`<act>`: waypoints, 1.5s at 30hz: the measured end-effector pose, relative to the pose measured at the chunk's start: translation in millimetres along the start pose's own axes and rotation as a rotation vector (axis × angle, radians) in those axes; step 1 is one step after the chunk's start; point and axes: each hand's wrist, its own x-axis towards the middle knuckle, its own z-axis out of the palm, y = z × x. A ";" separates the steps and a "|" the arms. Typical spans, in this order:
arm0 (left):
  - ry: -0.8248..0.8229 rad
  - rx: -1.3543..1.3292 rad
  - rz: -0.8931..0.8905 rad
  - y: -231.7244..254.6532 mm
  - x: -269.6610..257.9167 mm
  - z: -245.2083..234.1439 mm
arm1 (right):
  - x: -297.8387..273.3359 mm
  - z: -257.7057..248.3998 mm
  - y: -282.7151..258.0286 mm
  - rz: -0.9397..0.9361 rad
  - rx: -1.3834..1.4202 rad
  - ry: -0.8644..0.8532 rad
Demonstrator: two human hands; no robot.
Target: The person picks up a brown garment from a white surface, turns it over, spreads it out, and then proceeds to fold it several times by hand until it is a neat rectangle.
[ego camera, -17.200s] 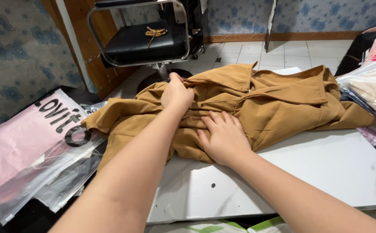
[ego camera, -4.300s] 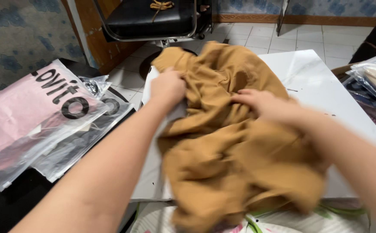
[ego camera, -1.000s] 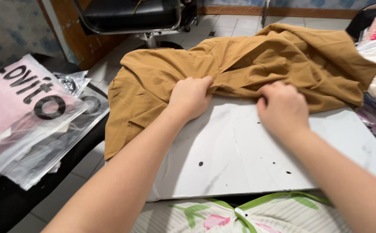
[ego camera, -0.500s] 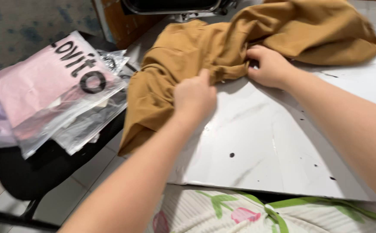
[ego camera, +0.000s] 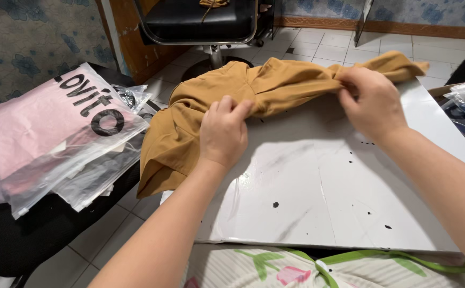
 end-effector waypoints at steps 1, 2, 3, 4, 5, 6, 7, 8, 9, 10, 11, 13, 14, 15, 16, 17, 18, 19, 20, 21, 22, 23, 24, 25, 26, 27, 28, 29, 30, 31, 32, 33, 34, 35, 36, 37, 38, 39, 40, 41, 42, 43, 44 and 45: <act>0.088 -0.017 0.092 3.0 1.2 -1.9 | 3.5 -0.9 -11.1 -0.090 0.034 -0.022; 0.177 -0.033 0.185 6.1 3.1 -2.9 | 7.4 0.7 -23.8 -0.179 0.068 -0.045; 0.264 -0.049 0.279 9.0 4.8 -3.1 | 11.3 3.5 -36.9 -0.269 0.102 -0.066; 0.277 -0.101 0.303 12.1 5.8 -1.6 | 14.4 8.9 -50.3 -0.295 0.115 -0.101; 0.289 -0.157 0.327 16.4 6.3 3.1 | 15.0 15.1 -62.1 -0.318 0.125 -0.138; 0.300 -0.213 0.352 21.0 6.7 10.6 | 14.3 17.0 -69.0 -0.341 0.135 -0.174; 0.195 -0.260 0.227 28.7 8.0 22.4 | 12.6 17.8 -72.4 -0.296 0.164 -0.198; 0.087 -0.305 0.103 36.9 10.0 35.6 | 10.6 22.0 -75.0 -0.250 0.192 -0.222; -0.022 -0.346 -0.023 39.7 9.1 45.4 | 7.9 25.8 -75.6 -0.207 0.224 -0.247; -0.085 -0.322 -0.119 37.7 10.3 53.2 | 3.3 27.1 -73.0 -0.085 0.363 -0.248; -0.147 -0.300 -0.216 35.5 15.9 61.5 | -2.7 26.7 -67.3 0.040 0.498 -0.250; -0.160 -0.326 -0.312 26.5 22.9 73.2 | -14.7 24.1 -47.0 0.165 0.548 -0.171; -0.110 -0.375 -0.311 13.4 23.7 73.0 | -21.7 19.7 -31.7 0.164 0.464 -0.094; -0.061 -0.431 -0.302 3.1 26.0 73.0 | -29.2 12.5 -13.2 0.165 0.372 -0.010; -0.040 -0.424 -0.350 -6.3 27.6 71.3 | -36.0 6.5 5.3 0.175 0.211 0.051; -0.012 -0.411 -0.400 -14.4 30.3 67.8 | -39.7 3.2 22.8 0.177 0.055 0.113; -0.046 -0.491 -0.429 -18.1 32.0 64.6 | -43.6 -1.5 38.5 0.179 -0.101 0.174; -0.073 -0.563 -0.466 -25.1 31.2 57.0 | -43.7 -5.8 51.3 0.334 -0.100 0.034; -0.100 -0.636 -0.502 -31.8 30.3 49.4 | -42.8 -10.6 61.1 0.485 -0.097 -0.108; -0.102 -0.625 -0.515 -37.0 30.7 44.4 | -40.8 -11.7 67.4 0.634 -0.096 -0.253; -0.103 -0.613 -0.527 -41.7 31.3 41.1 | -40.6 -8.2 68.6 0.620 -0.084 -0.278; -0.108 -0.605 -0.533 -45.1 33.7 40.4 | -43.5 -6.1 67.1 0.612 -0.075 -0.298; -0.111 -0.629 -0.563 -48.6 34.4 40.6 | -44.7 -5.2 64.5 0.604 -0.067 -0.317; -0.113 -0.650 -0.595 -52.9 32.7 41.0 | -43.6 -4.5 61.1 0.564 -0.071 -0.295; -0.115 -0.672 -0.626 -58.0 31.1 42.2 | -42.0 -4.7 57.4 0.523 -0.074 -0.272; -0.086 -0.703 -0.594 -64.5 30.0 43.5 | -38.4 -5.2 54.1 0.481 -0.074 -0.251; -0.058 -0.734 -0.562 -70.3 29.7 46.4 | -33.7 -9.2 53.7 0.397 0.042 -0.213; -0.030 -0.769 -0.531 -75.4 28.3 50.5 | -29.1 -16.2 56.4 0.312 0.154 -0.177; -0.040 -0.825 -0.577 -82.8 26.3 51.2 | -24.2 -22.1 60.1 0.226 0.264 -0.141; -0.050 -0.883 -0.619 -90.0 26.2 49.3 | -17.2 -27.0 64.5 0.381 0.365 -0.104; -0.061 -0.942 -0.660 -93.4 26.9 47.1 | -8.8 -31.0 69.2 0.536 0.467 -0.066; -0.072 -0.969 -0.653 -93.5 25.9 44.3 | -2.1 -34.6 73.0 0.691 0.568 -0.030; -0.083 -0.995 -0.645 -93.1 24.6 38.6 | 4.3 -37.9 75.7 0.667 0.641 -0.008; -0.095 -1.019 -0.637 -91.9 24.1 31.0 | 10.5 -40.4 76.6 0.642 0.715 0.014; -0.104 -1.023 -0.657 -88.4 24.1 24.6 | 15.0 -42.3 75.1 0.617 0.790 0.036; -0.116 -1.027 -0.679 -83.6 23.4 19.4 | 16.6 -43.9 71.2 0.642 0.715 0.020; -0.127 -1.030 -0.702 -79.5 23.7 14.7 | 18.1 -46.5 66.2 0.667 0.641 0.005; -0.138 -1.030 -0.705 -77.0 24.0 9.4 | 19.4 -48.7 59.8 0.692 0.568 -0.012; -0.148 -1.029 -0.708 -75.1 24.6 5.3 | 20.7 -52.2 54.0 0.784 0.734 0.019; -0.162 -1.029 -0.715 -73.5 23.0 2.5 | 19.6 -56.0 49.2 0.880 0.901 0.049; -0.173 -1.060 -0.737 -73.2 20.0 -0.4 | 17.9 -57.1 45.6 0.975 1.067 0.081; -0.186 -1.092 -0.757 -73.9 16.6 -3.1 | 14.4 -56.9 43.6 0.975 1.141 0.096; -0.198 -1.125 -0.776 -74.6 13.6 -4.1 | 9.1 -56.4 43.4 0.974 1.214 0.110; -0.162 -1.132 -0.750 -75.7 11.2 -3.6 | 3.1 -53.9 43.7 0.972 1.288 0.124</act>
